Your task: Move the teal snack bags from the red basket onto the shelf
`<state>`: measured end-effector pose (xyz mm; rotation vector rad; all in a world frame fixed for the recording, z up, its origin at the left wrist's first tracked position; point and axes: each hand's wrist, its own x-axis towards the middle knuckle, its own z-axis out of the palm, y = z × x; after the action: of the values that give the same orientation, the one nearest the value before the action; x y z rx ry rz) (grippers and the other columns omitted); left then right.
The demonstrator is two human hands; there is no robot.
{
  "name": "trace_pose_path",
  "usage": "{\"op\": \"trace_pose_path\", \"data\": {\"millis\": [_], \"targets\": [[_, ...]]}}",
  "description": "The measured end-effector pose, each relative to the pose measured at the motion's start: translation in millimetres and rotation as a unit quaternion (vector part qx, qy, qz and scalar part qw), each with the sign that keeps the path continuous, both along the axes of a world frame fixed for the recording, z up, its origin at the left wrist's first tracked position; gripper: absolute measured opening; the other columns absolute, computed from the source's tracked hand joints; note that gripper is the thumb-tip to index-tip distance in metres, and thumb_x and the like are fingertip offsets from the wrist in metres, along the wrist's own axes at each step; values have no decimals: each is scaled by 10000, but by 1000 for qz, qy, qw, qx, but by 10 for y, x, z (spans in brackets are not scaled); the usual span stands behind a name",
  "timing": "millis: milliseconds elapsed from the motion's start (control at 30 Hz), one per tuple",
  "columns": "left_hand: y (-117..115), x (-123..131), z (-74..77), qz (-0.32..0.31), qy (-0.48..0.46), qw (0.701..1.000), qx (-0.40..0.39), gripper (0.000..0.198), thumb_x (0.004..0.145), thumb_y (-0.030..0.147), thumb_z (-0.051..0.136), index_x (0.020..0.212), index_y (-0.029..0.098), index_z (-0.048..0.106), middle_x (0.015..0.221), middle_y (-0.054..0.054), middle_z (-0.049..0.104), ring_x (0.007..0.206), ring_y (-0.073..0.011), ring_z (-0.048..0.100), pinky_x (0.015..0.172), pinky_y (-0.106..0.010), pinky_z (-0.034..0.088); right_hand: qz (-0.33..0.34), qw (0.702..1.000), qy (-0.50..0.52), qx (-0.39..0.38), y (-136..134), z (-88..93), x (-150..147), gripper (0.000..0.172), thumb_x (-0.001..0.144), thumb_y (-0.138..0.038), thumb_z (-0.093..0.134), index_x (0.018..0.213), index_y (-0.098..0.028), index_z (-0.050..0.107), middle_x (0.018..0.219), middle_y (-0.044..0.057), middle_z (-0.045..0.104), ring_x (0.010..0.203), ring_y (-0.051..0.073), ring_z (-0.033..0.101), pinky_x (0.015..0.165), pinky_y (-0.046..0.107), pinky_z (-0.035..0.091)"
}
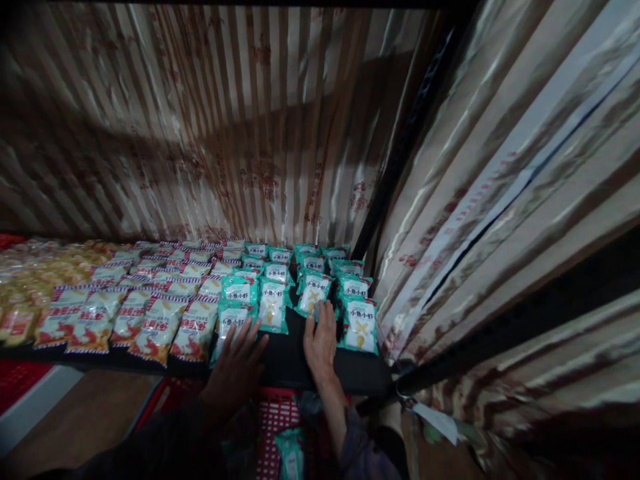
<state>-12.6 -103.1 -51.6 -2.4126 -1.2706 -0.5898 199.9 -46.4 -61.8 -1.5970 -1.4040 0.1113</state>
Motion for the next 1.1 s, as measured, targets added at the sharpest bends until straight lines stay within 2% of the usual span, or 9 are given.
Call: {"op": "trace_pose_path", "data": {"millis": [100, 200, 400, 600, 733, 1100], "targets": [[-176, -145, -104, 50, -43, 998, 15, 520, 881, 395, 526, 1370, 233, 452, 1503, -134, 359, 1424, -313, 248, 1137, -518, 213, 28, 1000, -11, -1, -190, -35, -126, 617, 922, -514, 290, 1346, -100, 465, 1450, 194, 413, 1378, 289, 333, 1108, 537, 300], [-247, -239, -146, 71, -64, 995, 4, 532, 888, 332, 516, 1403, 241, 416, 1514, -145, 333, 1429, -318, 234, 1127, -534, 234, 62, 998, -13, 0, -404, -57, -306, 579, 931, -490, 316, 1340, -114, 476, 1448, 185, 422, 1371, 275, 354, 1108, 519, 316], [-192, -292, -219, 88, -133, 987, 4, 581, 886, 184, 455, 1451, 194, 320, 1581, -161, 115, 1452, -337, 118, 1094, -555, 313, 156, 987, 15, -19, -694, -55, -741, 503, 940, -445, 344, 1324, -167, 511, 1362, 138, 541, 1292, 235, 474, 1085, 470, 385], [-137, -350, -298, 71, -145, 987, -22, 622, 852, 69, 428, 1453, 177, 311, 1585, -155, -10, 1445, -342, 44, 1081, -518, 372, 185, 979, 47, -74, -675, -35, -1098, 540, 922, -483, 353, 1307, -157, 545, 1302, 141, 598, 1221, 254, 552, 1044, 460, 436], [-103, -377, -307, 64, -150, 986, -31, 645, 856, 47, 411, 1471, 188, 278, 1581, -160, 2, 1443, -334, 61, 1078, -540, 372, 202, 974, 54, -84, -643, -32, -1243, 534, 922, -474, 356, 1319, -167, 539, 1298, 132, 604, 1215, 243, 561, 1037, 441, 444], [-149, -372, -267, 31, -191, 981, 2, 668, 892, 71, 402, 1502, 206, 165, 1575, -160, -63, 1440, -344, 44, 1067, -542, 379, 189, 977, 64, -77, -715, 48, -1310, 524, 911, -473, 372, 1297, -173, 561, 1286, 129, 614, 1205, 237, 571, 1034, 420, 448]]}}
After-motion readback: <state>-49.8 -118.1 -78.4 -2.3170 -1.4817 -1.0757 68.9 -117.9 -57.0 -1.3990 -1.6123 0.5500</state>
